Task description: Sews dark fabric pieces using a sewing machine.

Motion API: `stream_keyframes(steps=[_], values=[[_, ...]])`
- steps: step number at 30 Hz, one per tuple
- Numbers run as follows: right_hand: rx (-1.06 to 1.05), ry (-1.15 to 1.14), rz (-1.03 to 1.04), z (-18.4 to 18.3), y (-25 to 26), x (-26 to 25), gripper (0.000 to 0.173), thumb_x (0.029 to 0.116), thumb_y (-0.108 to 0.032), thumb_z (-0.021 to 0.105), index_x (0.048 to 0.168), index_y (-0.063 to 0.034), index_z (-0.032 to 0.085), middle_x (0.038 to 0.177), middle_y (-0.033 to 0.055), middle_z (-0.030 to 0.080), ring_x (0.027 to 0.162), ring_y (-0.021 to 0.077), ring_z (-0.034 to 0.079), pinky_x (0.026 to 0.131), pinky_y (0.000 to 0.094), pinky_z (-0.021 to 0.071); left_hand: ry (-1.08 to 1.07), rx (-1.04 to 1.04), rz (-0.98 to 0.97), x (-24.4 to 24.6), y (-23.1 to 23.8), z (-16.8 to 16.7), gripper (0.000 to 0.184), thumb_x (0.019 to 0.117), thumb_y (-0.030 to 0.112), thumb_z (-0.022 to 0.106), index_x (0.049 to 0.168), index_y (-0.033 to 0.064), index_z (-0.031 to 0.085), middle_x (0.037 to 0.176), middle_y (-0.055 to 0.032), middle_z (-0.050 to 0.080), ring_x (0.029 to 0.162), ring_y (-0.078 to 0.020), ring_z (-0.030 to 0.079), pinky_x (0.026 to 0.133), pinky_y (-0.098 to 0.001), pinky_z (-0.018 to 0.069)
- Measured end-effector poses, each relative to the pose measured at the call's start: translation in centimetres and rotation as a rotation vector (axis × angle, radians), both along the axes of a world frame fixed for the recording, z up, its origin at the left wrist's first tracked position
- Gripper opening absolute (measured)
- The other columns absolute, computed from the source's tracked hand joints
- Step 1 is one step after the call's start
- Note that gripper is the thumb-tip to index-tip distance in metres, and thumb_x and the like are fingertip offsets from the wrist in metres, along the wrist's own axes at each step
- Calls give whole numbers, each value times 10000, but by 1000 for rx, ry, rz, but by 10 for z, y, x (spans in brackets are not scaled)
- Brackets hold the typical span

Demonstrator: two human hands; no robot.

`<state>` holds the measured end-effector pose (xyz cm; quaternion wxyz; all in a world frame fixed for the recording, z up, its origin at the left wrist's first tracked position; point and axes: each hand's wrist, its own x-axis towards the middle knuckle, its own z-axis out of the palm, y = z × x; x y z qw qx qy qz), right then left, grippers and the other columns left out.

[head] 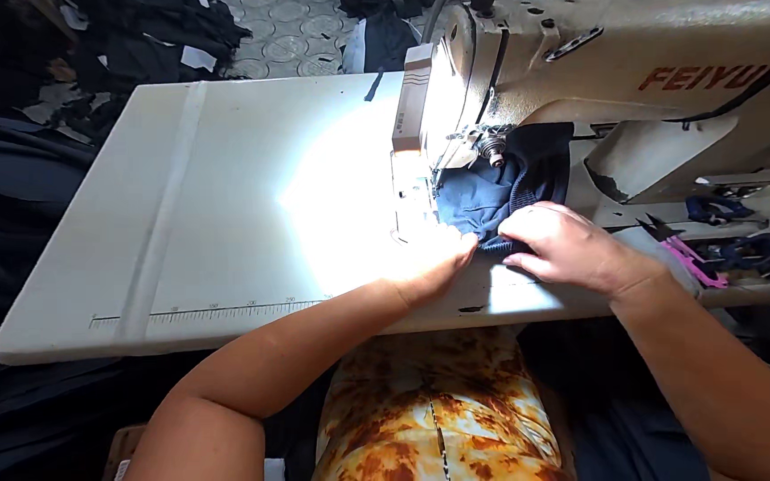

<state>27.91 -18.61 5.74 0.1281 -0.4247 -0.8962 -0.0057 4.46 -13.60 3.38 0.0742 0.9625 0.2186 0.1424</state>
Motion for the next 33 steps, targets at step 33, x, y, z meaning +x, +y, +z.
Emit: stream_keyframes(steps=[33], values=[[-32, 82, -372, -15, 19, -81, 199, 950, -30, 626, 1082, 6, 770, 1103, 181, 720, 1049, 366, 693, 885, 531, 556, -265, 26, -48, -19, 5, -27, 214, 911, -8, 639, 1087, -45, 755, 1127, -193, 742, 1026, -320, 734, 861, -456, 582]])
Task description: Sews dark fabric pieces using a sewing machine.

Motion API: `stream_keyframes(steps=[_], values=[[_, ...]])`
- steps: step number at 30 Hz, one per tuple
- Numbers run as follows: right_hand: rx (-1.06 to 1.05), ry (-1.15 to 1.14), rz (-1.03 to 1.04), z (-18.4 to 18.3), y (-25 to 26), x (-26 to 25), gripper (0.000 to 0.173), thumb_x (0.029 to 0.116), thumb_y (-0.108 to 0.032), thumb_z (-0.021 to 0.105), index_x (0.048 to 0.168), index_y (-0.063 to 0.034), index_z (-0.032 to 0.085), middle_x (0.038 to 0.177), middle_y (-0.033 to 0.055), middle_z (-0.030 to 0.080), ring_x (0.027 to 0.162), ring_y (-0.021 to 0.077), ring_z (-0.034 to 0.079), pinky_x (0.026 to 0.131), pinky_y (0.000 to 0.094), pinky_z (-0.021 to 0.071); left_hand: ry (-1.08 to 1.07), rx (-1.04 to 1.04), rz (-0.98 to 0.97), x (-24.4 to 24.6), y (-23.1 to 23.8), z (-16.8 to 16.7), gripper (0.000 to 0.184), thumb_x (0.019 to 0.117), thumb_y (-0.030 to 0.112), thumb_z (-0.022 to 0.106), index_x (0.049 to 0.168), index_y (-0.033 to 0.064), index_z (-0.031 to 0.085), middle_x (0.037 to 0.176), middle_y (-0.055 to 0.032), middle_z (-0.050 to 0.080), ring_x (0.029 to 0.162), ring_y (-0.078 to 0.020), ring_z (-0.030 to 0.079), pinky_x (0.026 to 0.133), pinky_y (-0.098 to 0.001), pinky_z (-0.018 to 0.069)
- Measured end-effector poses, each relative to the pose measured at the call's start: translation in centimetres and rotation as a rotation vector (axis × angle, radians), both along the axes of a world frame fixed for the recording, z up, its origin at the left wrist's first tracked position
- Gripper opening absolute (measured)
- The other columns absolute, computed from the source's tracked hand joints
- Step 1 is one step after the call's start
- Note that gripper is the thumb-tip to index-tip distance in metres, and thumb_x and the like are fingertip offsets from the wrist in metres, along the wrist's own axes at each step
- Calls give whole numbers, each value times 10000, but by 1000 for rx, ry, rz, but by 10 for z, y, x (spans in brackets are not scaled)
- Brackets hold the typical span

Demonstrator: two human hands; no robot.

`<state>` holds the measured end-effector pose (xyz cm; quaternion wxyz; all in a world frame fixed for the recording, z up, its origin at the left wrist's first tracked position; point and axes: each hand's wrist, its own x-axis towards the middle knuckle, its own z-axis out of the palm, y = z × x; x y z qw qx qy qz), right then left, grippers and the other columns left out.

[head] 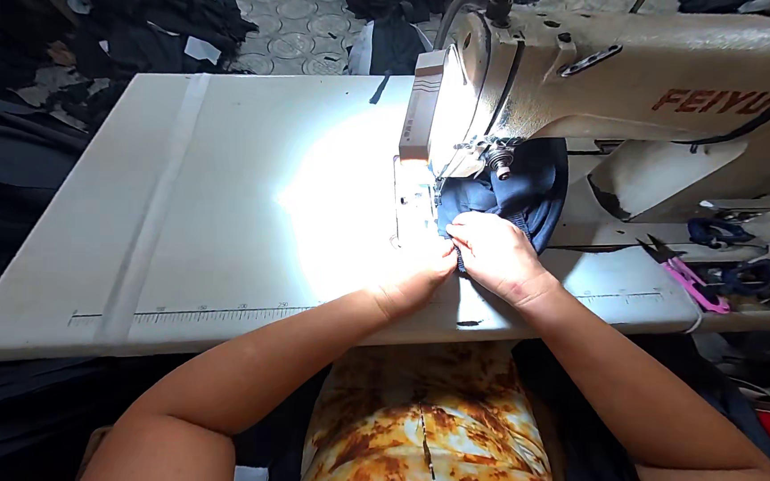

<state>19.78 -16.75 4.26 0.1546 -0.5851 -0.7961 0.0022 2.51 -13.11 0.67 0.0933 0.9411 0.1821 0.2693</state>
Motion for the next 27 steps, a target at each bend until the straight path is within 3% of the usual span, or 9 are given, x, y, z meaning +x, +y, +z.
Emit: stream_keyframes(steps=[3, 5, 8, 13, 23, 27], values=[[8, -3, -7, 0, 4, 0, 200, 955, -32, 624, 1089, 8, 768, 1126, 189, 717, 1067, 374, 689, 899, 531, 553, 45, 17, 0, -1, 7, 3, 225, 937, 21, 613, 1105, -44, 748, 1128, -190, 735, 1041, -335, 721, 845, -486, 574], [5, 1, -6, 0, 6, 1, 197, 952, -27, 627, 1084, 10, 769, 1123, 190, 716, 1060, 376, 689, 887, 531, 555, 61, 31, -3, -1, 10, 4, 218, 941, 31, 604, 1088, -37, 750, 1116, -186, 736, 1009, -340, 726, 753, -499, 568], [-7, 7, -11, 1, 9, 2, 186, 942, -19, 631, 1060, 4, 773, 1105, 183, 717, 1036, 375, 691, 858, 540, 558, 94, 23, -24, -2, 13, 7, 242, 961, 40, 583, 1126, -41, 741, 1170, -188, 733, 1060, -333, 725, 838, -474, 585], [-107, -4, -67, 1, 26, 3, 240, 983, -48, 570, 1101, -6, 775, 1147, 181, 719, 1099, 366, 686, 910, 542, 545, 47, 44, -81, 0, 27, 4, 236, 965, 26, 565, 1102, -68, 734, 1139, -213, 735, 1067, -347, 726, 917, -445, 577], [-128, 43, -50, 0, 51, 12, 261, 1004, -45, 547, 1149, -4, 761, 1223, 193, 694, 1172, 370, 655, 993, 526, 514, 49, 48, -36, 9, 48, 0, 257, 954, 25, 560, 1112, -60, 743, 1163, -205, 737, 1094, -341, 720, 935, -462, 563], [168, 274, 20, 1, 26, 21, 208, 958, -12, 594, 1072, 46, 759, 1215, 218, 700, 1151, 359, 673, 1023, 454, 527, 28, 48, -47, 11, 51, -1, 227, 942, -1, 563, 1075, -69, 734, 1111, -209, 731, 1062, -336, 717, 929, -449, 557]])
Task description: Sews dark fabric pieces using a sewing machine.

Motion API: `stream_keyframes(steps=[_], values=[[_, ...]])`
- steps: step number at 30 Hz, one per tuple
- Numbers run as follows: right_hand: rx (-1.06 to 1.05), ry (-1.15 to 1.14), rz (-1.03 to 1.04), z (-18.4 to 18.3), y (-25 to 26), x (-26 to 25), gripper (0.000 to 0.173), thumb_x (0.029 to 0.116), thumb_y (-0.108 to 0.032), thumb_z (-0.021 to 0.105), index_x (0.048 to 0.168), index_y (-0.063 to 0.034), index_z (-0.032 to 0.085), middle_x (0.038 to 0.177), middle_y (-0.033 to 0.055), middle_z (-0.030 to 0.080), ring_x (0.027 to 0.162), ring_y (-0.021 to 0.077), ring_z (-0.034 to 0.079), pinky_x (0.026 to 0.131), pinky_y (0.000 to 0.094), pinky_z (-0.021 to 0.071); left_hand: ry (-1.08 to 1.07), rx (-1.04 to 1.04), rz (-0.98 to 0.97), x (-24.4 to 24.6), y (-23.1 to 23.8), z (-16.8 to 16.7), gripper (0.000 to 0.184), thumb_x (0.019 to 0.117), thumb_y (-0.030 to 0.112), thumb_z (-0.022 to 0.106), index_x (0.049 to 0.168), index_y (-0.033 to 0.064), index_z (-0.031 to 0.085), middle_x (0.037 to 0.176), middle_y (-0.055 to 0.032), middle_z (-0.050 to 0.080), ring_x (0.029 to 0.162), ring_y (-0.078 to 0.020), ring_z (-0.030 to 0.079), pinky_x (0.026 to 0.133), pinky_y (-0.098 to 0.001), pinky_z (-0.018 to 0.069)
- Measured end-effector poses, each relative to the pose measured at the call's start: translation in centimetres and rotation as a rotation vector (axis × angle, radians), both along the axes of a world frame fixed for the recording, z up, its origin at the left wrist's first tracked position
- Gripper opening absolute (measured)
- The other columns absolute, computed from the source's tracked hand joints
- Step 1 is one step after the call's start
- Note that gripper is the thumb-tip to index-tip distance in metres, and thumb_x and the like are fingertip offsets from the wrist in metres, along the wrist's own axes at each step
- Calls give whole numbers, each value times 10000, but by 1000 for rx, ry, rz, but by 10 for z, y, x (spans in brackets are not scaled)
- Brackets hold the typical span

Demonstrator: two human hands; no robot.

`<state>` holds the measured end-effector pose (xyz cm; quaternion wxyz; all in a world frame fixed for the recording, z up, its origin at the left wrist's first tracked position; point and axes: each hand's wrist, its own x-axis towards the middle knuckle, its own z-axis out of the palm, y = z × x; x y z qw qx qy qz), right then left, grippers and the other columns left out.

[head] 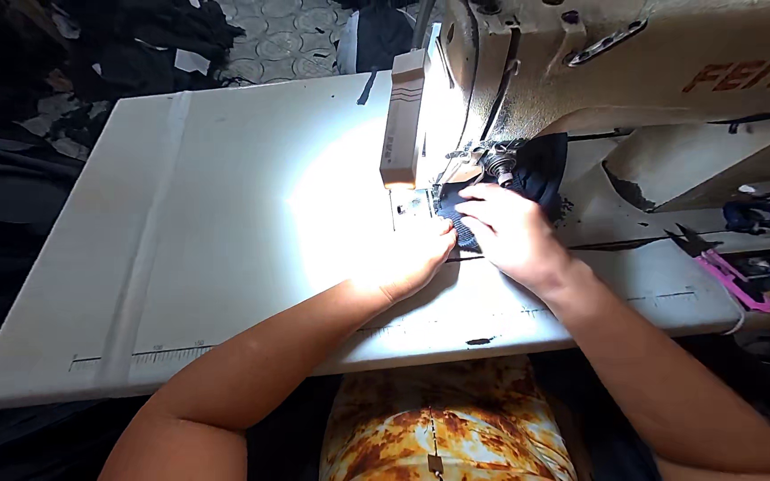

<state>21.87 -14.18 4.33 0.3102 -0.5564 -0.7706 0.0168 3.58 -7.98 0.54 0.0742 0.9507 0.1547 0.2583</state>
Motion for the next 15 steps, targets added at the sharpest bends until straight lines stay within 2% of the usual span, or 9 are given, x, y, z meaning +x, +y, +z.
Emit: stream_keyframes(steps=[2, 4, 6, 7, 8, 9, 12, 15], values=[[170, -16, -171, 12, -29, 19, 226, 987, -82, 601, 1105, 45, 746, 1240, 231, 688, 1160, 358, 668, 1018, 457, 529, -13, 0, 9, 0, -1, -2, 217, 934, -1, 583, 1075, -71, 733, 1115, -217, 732, 1064, -348, 718, 928, -462, 557], [290, -84, -453, 12, -53, 60, 304, 1030, -174, 572, 1193, 45, 705, 1307, 268, 644, 1261, 404, 604, 1076, 493, 475, -34, -5, 18, 1, -1, -4, 207, 924, -6, 592, 1059, -70, 736, 1100, -221, 729, 1051, -357, 716, 907, -475, 557], [225, -77, -721, 5, -71, 106, 440, 1036, -228, 544, 1368, 58, 582, 1472, 326, 491, 1414, 474, 438, 1161, 552, 365, -16, -23, 34, 1, 0, -3, 214, 937, -3, 579, 1066, -75, 734, 1133, -226, 728, 1090, -365, 710, 936, -479, 555], [144, -51, -821, 4, -77, 125, 511, 1028, -222, 536, 1446, 68, 498, 1543, 344, 393, 1464, 498, 352, 1188, 582, 316, -11, -30, 40, 1, 2, -3, 212, 944, -1, 574, 1065, -72, 733, 1142, -224, 726, 1101, -363, 707, 949, -474, 552], [73, -29, -899, 3, -80, 138, 550, 1019, -200, 536, 1484, 79, 448, 1576, 346, 345, 1491, 498, 308, 1205, 591, 289, -9, -36, 45, 2, 4, -2, 211, 946, -1, 572, 1063, -71, 733, 1141, -223, 724, 1100, -361, 704, 948, -471, 552], [12, -15, -945, 3, -82, 147, 551, 1019, -176, 533, 1493, 87, 432, 1580, 347, 338, 1497, 494, 301, 1209, 598, 277, -1, -46, 51, 2, 5, -1, 216, 948, -2, 569, 1071, -74, 732, 1144, -226, 723, 1099, -362, 705, 940, -473, 553], [-114, -74, -964, 4, -85, 154, 411, 1041, -111, 479, 1389, 96, 544, 1450, 372, 490, 1378, 552, 446, 1103, 704, 341, 55, -65, 65, 3, 6, 3, 231, 965, 7, 560, 1104, -86, 719, 1149, -235, 719, 1087, -373, 710, 912, -488, 562], [-279, -80, -953, -1, -87, 153, 374, 1043, -67, 449, 1345, 81, 612, 1384, 359, 563, 1286, 591, 514, 1024, 773, 348, 21, 42, 49, 3, 4, -1, 198, 937, -15, 557, 1017, -87, 724, 1036, -228, 718, 961, -373, 721, 795, -485, 569]])
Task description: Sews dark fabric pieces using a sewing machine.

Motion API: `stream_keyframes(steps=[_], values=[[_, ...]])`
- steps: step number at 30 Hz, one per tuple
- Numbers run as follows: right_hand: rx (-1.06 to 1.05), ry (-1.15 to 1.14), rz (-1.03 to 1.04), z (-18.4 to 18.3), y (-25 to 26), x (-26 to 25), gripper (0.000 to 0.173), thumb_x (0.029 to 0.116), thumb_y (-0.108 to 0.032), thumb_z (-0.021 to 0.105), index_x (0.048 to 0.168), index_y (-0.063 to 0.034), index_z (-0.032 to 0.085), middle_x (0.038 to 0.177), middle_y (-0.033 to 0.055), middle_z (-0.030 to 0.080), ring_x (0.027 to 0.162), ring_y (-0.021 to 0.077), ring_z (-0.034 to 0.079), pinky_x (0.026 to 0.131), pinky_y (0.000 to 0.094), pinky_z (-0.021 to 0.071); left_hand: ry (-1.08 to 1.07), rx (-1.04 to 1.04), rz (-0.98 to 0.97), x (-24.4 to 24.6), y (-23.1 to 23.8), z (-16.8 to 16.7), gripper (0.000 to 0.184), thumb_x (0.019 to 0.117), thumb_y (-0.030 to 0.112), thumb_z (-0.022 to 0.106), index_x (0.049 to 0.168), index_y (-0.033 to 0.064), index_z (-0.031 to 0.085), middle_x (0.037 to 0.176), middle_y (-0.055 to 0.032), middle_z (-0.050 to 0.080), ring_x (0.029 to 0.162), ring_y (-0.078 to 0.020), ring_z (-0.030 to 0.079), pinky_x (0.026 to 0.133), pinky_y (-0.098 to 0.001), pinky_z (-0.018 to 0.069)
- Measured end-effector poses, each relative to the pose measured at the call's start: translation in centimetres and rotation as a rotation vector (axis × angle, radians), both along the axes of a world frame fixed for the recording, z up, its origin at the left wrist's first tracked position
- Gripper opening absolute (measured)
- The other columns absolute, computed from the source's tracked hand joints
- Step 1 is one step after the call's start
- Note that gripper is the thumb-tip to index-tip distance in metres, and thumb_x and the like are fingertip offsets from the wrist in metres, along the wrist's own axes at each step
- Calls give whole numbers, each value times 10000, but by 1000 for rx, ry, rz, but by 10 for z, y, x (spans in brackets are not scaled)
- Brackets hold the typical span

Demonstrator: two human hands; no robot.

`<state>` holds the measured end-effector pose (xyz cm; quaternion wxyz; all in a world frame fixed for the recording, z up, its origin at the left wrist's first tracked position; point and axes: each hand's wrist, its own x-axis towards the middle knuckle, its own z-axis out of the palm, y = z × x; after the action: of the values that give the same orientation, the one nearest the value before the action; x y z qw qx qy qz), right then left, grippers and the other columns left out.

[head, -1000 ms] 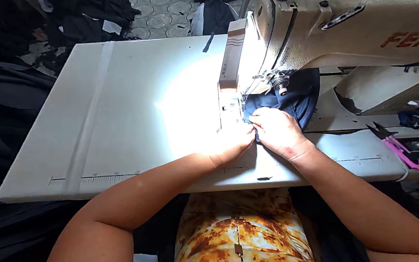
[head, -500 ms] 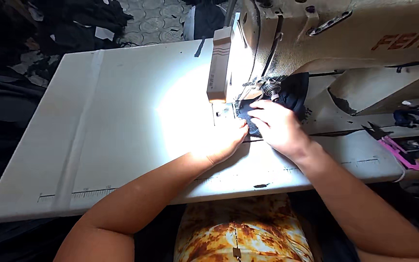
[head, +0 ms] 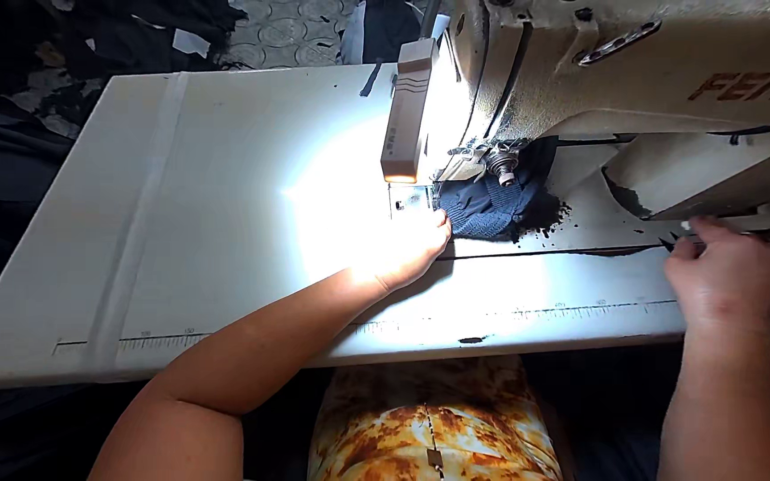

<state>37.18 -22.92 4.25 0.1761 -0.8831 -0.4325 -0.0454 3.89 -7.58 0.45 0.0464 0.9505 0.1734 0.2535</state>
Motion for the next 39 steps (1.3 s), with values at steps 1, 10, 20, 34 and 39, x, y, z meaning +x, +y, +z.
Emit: stream_keyframes(steps=[1, 10, 20, 34, 39], values=[[-37, 15, -2, 1, 1, 2, 378, 1047, -79, 451, 1355, 71, 611, 1393, 343, 565, 1283, 584, 519, 1019, 774, 351, 13, 34, 6, 0, -2, 2, 195, 932, -16, 560, 1003, -83, 729, 1029, -228, 723, 944, -375, 728, 772, -486, 574], [324, -95, 517, 21, 11, -96, 429, 1034, -150, 527, 1416, 45, 544, 1147, 333, 634, 964, 487, 647, 821, 613, 530, 70, -112, 66, -10, 6, 19, 143, 863, 58, 623, 923, -45, 701, 860, -195, 694, 819, -362, 705, 694, -521, 551], [-117, -16, 633, 1, 93, -158, 278, 1032, -139, 582, 1240, -17, 720, 1175, 261, 660, 1117, 433, 653, 896, 570, 543, 223, -148, -32, -5, 140, 38, 503, 916, 324, 714, 1256, -43, 665, 1298, -240, 660, 1307, -373, 568, 1176, -471, 331], [82, 265, 560, 0, 166, -125, 334, 927, -78, 676, 1143, 172, 628, 1169, 341, 652, 1169, 432, 616, 1032, 542, 441, 602, -311, 887, 2, 162, 57, 383, 1031, 264, 570, 1118, -92, 683, 1257, -288, 639, 1192, -447, 619, 914, -628, 513], [47, 438, 525, 24, 150, -145, 271, 1058, -45, 496, 1258, 112, 589, 1257, 244, 628, 1185, 218, 593, 1056, 333, 429, 551, -348, 1060, -4, 149, 65, 274, 1044, 58, 462, 1134, -101, 665, 1272, -269, 637, 1220, -419, 616, 918, -562, 529]])
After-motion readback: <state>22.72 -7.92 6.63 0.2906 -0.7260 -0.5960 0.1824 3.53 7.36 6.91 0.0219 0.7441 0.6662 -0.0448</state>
